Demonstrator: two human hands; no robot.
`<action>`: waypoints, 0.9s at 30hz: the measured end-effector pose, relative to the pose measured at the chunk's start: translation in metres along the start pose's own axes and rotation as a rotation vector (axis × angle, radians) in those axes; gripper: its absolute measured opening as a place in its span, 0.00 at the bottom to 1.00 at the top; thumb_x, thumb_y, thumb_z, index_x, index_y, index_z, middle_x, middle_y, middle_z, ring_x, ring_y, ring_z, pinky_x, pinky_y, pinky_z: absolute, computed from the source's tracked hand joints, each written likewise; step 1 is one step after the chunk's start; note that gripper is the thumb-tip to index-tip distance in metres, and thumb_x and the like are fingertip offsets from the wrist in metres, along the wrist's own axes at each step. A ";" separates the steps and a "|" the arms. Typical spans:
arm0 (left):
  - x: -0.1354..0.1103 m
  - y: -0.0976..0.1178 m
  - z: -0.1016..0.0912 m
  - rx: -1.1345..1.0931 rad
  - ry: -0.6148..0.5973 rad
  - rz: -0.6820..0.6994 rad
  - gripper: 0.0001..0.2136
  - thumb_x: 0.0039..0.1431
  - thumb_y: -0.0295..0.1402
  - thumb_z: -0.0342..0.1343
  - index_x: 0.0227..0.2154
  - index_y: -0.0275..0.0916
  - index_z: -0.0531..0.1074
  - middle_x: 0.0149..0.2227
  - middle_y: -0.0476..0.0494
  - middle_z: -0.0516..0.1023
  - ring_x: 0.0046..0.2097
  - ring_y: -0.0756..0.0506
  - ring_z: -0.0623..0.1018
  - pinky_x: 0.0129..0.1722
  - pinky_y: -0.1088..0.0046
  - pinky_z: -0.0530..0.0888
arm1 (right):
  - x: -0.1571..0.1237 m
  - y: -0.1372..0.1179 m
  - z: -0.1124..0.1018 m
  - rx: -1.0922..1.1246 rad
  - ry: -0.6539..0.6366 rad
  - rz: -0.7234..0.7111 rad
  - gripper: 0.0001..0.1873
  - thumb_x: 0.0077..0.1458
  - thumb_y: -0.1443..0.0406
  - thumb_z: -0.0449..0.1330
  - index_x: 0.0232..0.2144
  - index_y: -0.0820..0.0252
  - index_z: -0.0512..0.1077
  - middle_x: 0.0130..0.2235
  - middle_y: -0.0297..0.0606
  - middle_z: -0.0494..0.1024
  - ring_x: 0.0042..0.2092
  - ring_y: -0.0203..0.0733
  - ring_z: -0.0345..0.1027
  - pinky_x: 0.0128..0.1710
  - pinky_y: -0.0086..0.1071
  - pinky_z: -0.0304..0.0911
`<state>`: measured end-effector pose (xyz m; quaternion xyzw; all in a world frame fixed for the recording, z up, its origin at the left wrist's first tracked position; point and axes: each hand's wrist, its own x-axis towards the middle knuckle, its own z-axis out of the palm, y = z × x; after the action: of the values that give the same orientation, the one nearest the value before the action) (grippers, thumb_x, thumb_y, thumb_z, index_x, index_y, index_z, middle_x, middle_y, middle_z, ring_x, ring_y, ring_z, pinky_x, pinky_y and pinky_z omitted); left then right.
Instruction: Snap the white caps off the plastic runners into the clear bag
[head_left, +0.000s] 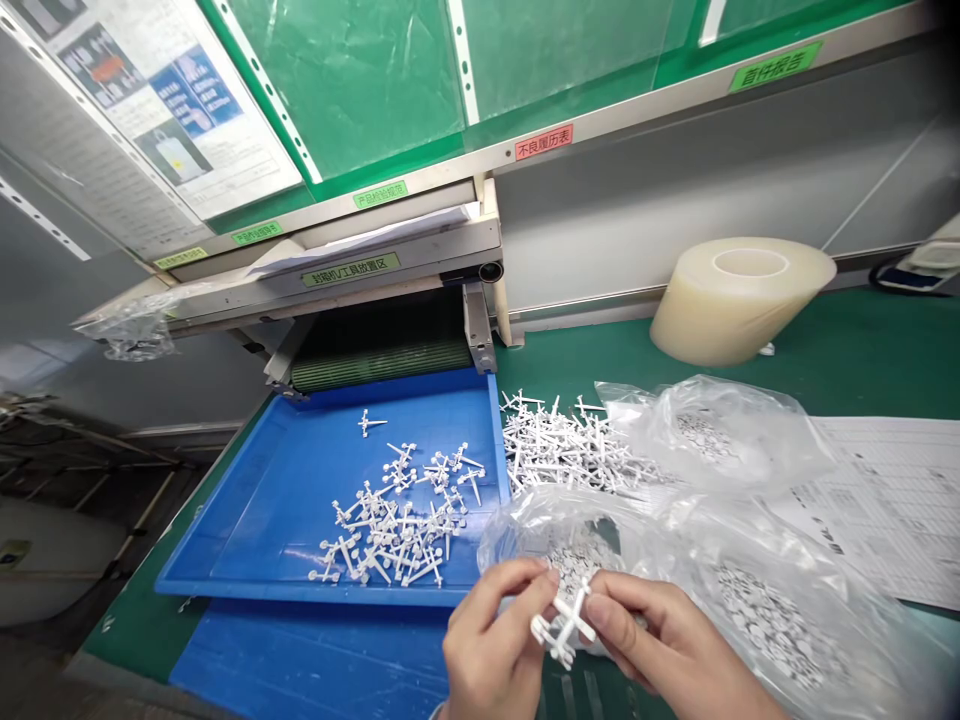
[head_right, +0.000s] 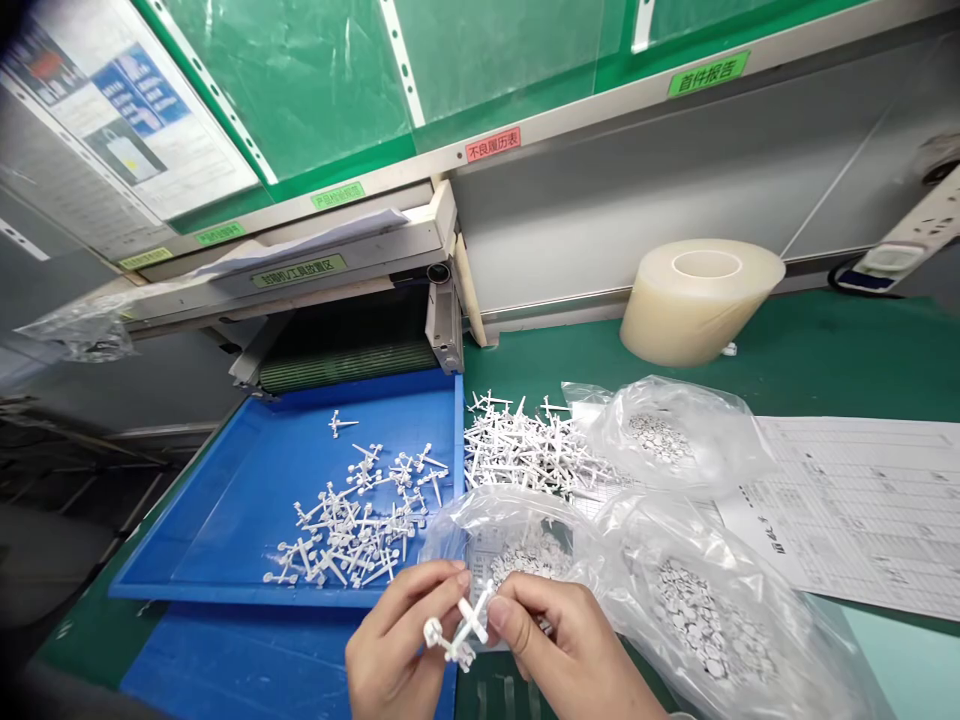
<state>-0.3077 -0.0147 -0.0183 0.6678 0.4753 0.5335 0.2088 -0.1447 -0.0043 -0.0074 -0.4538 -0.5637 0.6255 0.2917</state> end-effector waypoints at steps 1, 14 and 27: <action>0.000 -0.001 -0.001 0.030 0.006 0.038 0.12 0.58 0.22 0.55 0.41 0.43 0.77 0.39 0.43 0.79 0.39 0.48 0.78 0.42 0.77 0.73 | -0.001 0.000 0.000 -0.049 0.023 -0.033 0.25 0.61 0.48 0.48 0.20 0.57 0.61 0.20 0.26 0.55 0.23 0.34 0.50 0.23 0.28 0.47; 0.010 -0.012 -0.006 -0.151 -0.052 -0.675 0.03 0.50 0.27 0.57 0.22 0.37 0.71 0.22 0.49 0.73 0.25 0.50 0.72 0.24 0.80 0.70 | 0.021 0.018 -0.007 -0.732 0.240 -0.277 0.15 0.59 0.69 0.43 0.21 0.54 0.49 0.20 0.27 0.57 0.22 0.35 0.57 0.23 0.28 0.51; 0.010 -0.012 -0.005 -0.271 -0.136 -0.727 0.02 0.47 0.25 0.58 0.23 0.36 0.72 0.25 0.48 0.75 0.25 0.50 0.73 0.25 0.79 0.70 | 0.043 0.024 -0.009 -0.655 0.049 -0.133 0.15 0.55 0.71 0.51 0.39 0.60 0.75 0.37 0.51 0.78 0.43 0.61 0.67 0.43 0.51 0.54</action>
<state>-0.3177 -0.0013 -0.0208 0.4562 0.5912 0.4369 0.5015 -0.1510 0.0332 -0.0403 -0.5007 -0.7559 0.3796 0.1839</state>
